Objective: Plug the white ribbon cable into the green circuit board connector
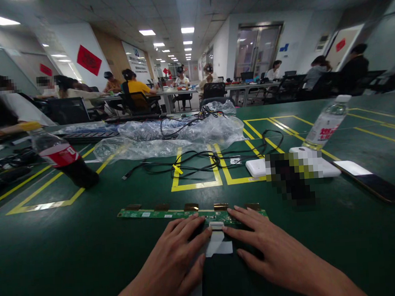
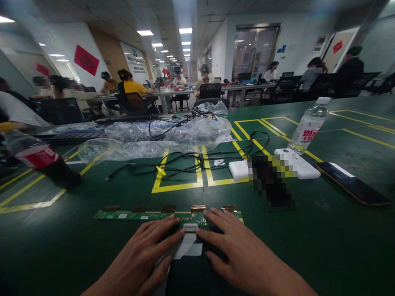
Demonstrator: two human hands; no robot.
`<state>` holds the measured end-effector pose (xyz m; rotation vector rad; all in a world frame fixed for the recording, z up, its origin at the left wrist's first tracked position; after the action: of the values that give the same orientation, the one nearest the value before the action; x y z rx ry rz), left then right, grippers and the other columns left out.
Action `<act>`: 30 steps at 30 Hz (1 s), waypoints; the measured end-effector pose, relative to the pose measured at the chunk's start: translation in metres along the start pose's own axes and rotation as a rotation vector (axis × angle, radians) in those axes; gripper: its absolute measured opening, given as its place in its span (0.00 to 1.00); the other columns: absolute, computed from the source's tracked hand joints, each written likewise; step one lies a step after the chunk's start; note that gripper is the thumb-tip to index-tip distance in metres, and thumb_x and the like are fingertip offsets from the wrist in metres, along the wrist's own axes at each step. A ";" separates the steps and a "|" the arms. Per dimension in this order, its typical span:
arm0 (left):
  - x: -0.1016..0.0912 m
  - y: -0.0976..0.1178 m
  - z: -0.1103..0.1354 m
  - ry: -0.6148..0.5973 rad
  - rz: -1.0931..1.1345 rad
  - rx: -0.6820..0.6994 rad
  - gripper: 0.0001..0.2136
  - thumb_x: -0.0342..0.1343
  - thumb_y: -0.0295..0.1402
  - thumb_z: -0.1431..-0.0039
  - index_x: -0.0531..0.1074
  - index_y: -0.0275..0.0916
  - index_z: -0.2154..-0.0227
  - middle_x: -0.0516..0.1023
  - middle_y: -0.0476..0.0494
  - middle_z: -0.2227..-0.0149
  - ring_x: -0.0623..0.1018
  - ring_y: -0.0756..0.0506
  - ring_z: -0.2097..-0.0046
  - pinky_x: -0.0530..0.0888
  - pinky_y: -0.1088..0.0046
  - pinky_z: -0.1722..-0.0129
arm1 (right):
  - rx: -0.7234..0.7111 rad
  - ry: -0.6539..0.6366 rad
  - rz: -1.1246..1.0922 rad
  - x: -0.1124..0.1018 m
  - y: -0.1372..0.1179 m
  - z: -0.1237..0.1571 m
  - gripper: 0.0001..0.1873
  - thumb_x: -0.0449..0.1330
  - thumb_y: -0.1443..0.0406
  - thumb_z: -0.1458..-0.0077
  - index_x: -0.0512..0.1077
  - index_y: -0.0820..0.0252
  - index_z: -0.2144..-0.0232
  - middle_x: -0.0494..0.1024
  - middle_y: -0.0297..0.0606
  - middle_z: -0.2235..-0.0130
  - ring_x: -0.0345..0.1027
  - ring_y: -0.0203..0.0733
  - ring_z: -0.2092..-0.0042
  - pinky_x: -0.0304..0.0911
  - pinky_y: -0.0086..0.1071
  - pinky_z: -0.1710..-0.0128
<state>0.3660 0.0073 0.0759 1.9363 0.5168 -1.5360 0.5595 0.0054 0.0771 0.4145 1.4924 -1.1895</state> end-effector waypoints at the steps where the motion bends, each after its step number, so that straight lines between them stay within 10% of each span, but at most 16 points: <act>1: -0.001 0.000 0.000 -0.001 0.001 -0.004 0.26 0.51 0.29 0.37 0.63 0.47 0.36 0.66 0.40 0.34 0.67 0.36 0.36 0.68 0.49 0.40 | 0.000 0.001 -0.001 0.000 0.001 0.000 0.31 0.57 0.60 0.35 0.57 0.36 0.33 0.49 0.30 0.27 0.41 0.54 0.28 0.38 0.58 0.31; 20: -0.003 -0.016 0.005 -0.044 -0.058 -0.126 0.20 0.47 0.35 0.29 0.63 0.50 0.37 0.68 0.46 0.35 0.69 0.40 0.36 0.68 0.45 0.38 | 0.013 0.199 -0.027 -0.015 0.019 0.002 0.20 0.53 0.62 0.32 0.71 0.47 0.41 0.70 0.39 0.38 0.62 0.49 0.37 0.59 0.50 0.37; 30: -0.003 -0.065 0.058 -0.003 -0.257 -0.245 0.24 0.47 0.46 0.30 0.62 0.51 0.34 0.66 0.46 0.34 0.72 0.36 0.38 0.75 0.49 0.44 | 0.030 0.244 -0.021 -0.018 0.025 0.001 0.18 0.52 0.62 0.32 0.73 0.51 0.44 0.71 0.42 0.40 0.65 0.50 0.40 0.63 0.49 0.40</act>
<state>0.2819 0.0170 0.0560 1.7308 0.9365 -1.5466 0.5852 0.0217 0.0818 0.5821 1.6929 -1.2120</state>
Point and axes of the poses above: each hand's wrist, its own z-axis away from the middle knuckle, its own x-axis out of the palm, y = z × x, the point moved 7 cm from there along -z, towards the middle knuckle
